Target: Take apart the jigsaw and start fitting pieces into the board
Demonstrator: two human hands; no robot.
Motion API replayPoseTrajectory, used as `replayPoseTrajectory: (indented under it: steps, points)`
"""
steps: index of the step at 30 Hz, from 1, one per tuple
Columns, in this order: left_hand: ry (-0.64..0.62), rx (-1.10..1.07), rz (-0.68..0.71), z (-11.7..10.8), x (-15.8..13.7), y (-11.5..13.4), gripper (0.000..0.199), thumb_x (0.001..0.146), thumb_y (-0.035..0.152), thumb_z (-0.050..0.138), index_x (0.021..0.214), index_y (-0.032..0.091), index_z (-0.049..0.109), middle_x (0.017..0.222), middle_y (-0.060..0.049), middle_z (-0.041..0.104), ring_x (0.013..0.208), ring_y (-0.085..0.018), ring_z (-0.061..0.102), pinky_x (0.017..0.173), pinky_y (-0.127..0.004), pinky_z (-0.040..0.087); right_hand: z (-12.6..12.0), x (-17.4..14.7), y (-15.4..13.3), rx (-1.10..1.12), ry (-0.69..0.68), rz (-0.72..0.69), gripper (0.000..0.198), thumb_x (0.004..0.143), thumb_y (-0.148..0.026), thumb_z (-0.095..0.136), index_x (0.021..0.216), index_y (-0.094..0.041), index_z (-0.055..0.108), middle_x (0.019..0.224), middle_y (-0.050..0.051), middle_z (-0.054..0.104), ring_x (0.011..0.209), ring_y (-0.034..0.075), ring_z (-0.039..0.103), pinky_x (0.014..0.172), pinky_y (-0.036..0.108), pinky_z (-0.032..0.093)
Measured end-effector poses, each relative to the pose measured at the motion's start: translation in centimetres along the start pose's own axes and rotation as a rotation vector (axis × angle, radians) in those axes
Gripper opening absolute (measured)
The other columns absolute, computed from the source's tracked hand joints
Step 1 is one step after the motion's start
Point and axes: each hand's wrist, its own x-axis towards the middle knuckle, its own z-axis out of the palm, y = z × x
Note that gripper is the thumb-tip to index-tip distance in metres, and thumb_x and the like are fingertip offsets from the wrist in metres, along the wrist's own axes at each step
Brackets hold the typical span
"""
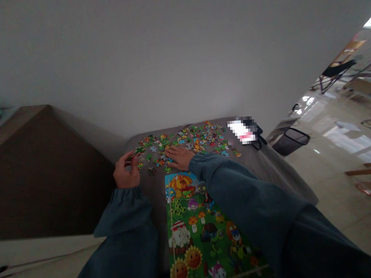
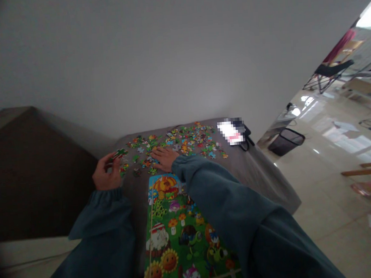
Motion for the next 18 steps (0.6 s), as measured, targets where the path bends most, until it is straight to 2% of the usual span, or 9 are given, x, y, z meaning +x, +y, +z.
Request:
replayPoseTrajectory:
  steps: [3, 7, 10, 14, 16, 18]
  points:
    - [0.007, -0.011, 0.016, 0.0, 0.0, 0.0, 0.032, 0.09, 0.039, 0.06, 0.111, 0.017, 0.068, 0.106, -0.009, 0.071, 0.077, -0.017, 0.065, 0.074, -0.032, 0.054, 0.2, -0.1, -0.6, -0.001, -0.022, -0.012, 0.059, 0.101, -0.05, 0.039, 0.149, -0.015, 0.042, 0.158, 0.009, 0.038, 0.146, 0.031, 0.032, 0.114, 0.047, 0.035]
    - [-0.004, -0.016, 0.015, 0.0, 0.0, 0.1, 0.031, 0.089, 0.038, 0.06, 0.111, 0.017, 0.069, 0.106, -0.009, 0.071, 0.076, -0.017, 0.066, 0.075, -0.032, 0.054, -0.1, -1.4, 0.5, -0.024, -0.01, -0.017, 0.052, 0.101, -0.048, 0.038, 0.143, -0.02, 0.05, 0.153, 0.006, 0.046, 0.144, 0.031, 0.035, 0.115, 0.047, 0.031]
    - [-0.003, -0.005, 0.007, 0.1, 0.0, 0.2, 0.032, 0.088, 0.038, 0.061, 0.111, 0.018, 0.07, 0.106, -0.009, 0.072, 0.075, -0.017, 0.066, 0.075, -0.032, 0.054, -0.2, -2.4, 1.2, -0.038, 0.01, -0.02, 0.049, 0.101, -0.047, 0.041, 0.14, -0.021, 0.052, 0.149, 0.006, 0.051, 0.142, 0.032, 0.038, 0.114, 0.047, 0.032]
    - [-0.003, 0.002, 0.009, 0.2, 0.0, 0.2, 0.033, 0.087, 0.04, 0.061, 0.111, 0.019, 0.07, 0.106, -0.008, 0.072, 0.075, -0.017, 0.066, 0.075, -0.033, 0.055, -0.6, -2.5, 0.9, -0.02, 0.06, 0.005, 0.044, 0.099, -0.044, 0.047, 0.13, -0.016, 0.06, 0.14, 0.012, 0.059, 0.135, 0.031, 0.044, 0.109, 0.047, 0.037]
    - [-0.001, 0.006, 0.012, 0.3, 0.1, 0.3, 0.033, 0.086, 0.04, 0.061, 0.11, 0.018, 0.07, 0.104, -0.008, 0.072, 0.075, -0.017, 0.066, 0.075, -0.033, 0.055, -0.8, -2.0, 0.4, -0.015, 0.085, 0.026, 0.044, 0.099, -0.04, 0.049, 0.132, -0.012, 0.058, 0.139, 0.015, 0.059, 0.132, 0.03, 0.047, 0.109, 0.046, 0.038]
    - [0.008, 0.011, 0.014, 0.3, 0.1, 0.3, 0.034, 0.085, 0.039, 0.061, 0.109, 0.017, 0.07, 0.101, -0.007, 0.073, 0.074, -0.017, 0.066, 0.075, -0.032, 0.055, -0.8, -1.4, -0.2, -0.01, 0.097, 0.026, 0.05, 0.098, -0.037, 0.049, 0.14, -0.01, 0.05, 0.146, 0.015, 0.052, 0.134, 0.028, 0.045, 0.11, 0.044, 0.037]
